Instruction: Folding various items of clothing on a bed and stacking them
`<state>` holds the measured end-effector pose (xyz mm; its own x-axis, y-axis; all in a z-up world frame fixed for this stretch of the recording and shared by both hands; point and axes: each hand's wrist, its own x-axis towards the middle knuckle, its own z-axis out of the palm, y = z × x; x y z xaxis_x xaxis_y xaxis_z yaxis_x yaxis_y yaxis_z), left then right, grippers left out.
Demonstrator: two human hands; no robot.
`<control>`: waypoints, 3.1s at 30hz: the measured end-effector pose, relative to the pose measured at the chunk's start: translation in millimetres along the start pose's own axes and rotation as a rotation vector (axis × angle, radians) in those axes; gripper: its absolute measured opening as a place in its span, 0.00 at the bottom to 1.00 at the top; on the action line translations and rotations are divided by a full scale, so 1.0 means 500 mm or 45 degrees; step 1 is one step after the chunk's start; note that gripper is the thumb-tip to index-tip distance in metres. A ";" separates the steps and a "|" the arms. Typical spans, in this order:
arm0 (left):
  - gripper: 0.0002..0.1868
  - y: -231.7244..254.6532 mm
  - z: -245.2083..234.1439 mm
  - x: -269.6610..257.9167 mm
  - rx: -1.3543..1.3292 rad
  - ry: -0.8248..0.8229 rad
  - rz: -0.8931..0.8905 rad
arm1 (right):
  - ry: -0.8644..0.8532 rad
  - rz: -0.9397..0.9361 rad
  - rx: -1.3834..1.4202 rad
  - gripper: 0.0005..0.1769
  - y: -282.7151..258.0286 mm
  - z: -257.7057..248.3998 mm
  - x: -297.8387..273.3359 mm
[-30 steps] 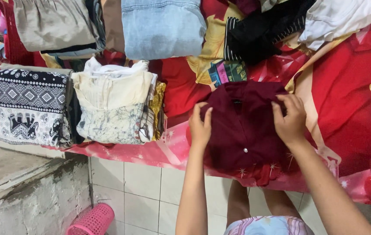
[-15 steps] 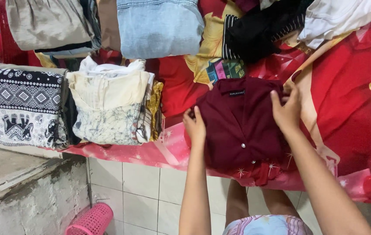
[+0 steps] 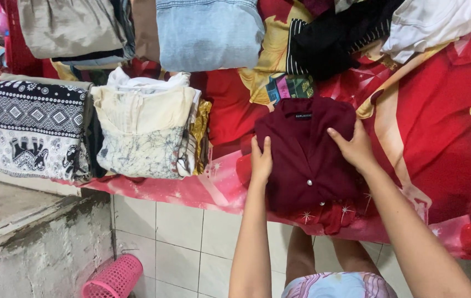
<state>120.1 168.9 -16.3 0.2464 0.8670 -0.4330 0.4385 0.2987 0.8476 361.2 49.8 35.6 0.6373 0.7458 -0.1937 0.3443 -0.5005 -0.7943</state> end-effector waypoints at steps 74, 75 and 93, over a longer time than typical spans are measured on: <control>0.27 0.054 -0.821 0.420 -0.190 -0.083 0.062 | -0.165 0.587 0.982 0.33 -0.606 0.574 0.054; 0.27 0.069 -0.825 0.412 -0.186 -0.098 0.059 | -0.151 0.596 0.983 0.33 -0.592 0.581 0.043; 0.26 0.100 -0.884 0.187 0.579 0.288 0.224 | 0.027 0.331 0.160 0.27 -0.670 0.592 -0.248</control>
<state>-217.1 441.0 121.0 0.1794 0.9678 -0.1767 0.7498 -0.0182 0.6615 -37.2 255.0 155.3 0.7078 0.5898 -0.3888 0.0805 -0.6141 -0.7851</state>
